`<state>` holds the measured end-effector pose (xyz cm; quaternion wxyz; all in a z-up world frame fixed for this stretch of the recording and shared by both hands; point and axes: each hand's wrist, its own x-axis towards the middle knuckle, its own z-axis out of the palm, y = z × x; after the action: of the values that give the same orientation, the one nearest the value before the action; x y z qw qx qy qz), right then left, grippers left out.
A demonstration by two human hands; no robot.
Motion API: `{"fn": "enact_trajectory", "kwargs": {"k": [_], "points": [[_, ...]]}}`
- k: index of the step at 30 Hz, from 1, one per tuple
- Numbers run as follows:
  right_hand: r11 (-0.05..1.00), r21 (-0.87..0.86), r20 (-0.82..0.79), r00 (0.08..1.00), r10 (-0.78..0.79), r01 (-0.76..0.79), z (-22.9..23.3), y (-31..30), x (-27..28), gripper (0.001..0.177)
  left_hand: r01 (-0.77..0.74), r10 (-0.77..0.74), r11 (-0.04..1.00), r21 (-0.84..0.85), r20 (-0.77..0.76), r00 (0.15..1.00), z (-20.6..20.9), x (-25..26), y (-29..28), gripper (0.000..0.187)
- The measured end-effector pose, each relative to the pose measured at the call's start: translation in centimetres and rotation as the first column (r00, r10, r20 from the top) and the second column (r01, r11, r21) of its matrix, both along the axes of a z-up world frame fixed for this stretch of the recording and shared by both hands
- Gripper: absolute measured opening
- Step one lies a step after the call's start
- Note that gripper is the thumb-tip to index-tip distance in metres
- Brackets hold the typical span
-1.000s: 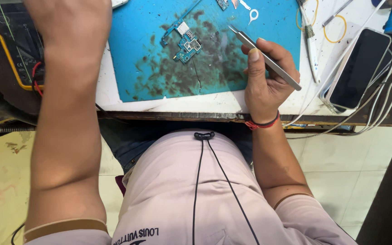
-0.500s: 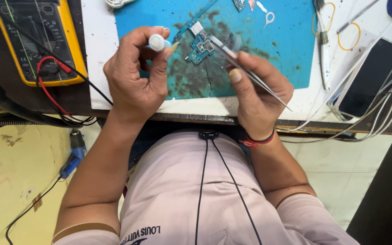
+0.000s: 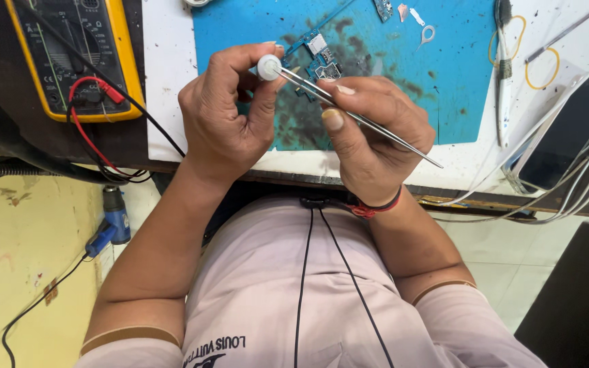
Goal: The person uses tweezers and a soldering iron to remove and reposition small components on a blue circuit board. They also use a hot air gun to heat the board and a magnifying glass to inspect the work area. The person handles a white plastic housing and a syringe-like tool during the process.
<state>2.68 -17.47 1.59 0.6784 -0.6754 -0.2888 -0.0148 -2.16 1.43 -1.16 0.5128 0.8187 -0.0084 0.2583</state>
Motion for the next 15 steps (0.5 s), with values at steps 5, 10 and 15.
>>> {"fn": "enact_trajectory", "kwargs": {"k": [5,10,15], "points": [[1.0,0.002,-0.006,1.0,-0.013,0.013,-0.33,0.02,0.0,0.022,0.0,0.0,1.0,0.007,-0.002,1.0,-0.06,0.12,-0.12,0.019],[1.0,-0.014,0.01,1.0,-0.009,0.009,-0.4,-0.07,0.18,0.022,0.007,-0.007,1.0,0.0,-0.002,1.0,-0.15,0.28,-0.1,0.019],[1.0,-0.009,0.009,1.0,-0.007,0.007,-0.48,-0.04,0.11,0.023,0.016,-0.016,1.0,-0.006,0.0,1.0,-0.13,0.17,-0.03,0.019]]}}
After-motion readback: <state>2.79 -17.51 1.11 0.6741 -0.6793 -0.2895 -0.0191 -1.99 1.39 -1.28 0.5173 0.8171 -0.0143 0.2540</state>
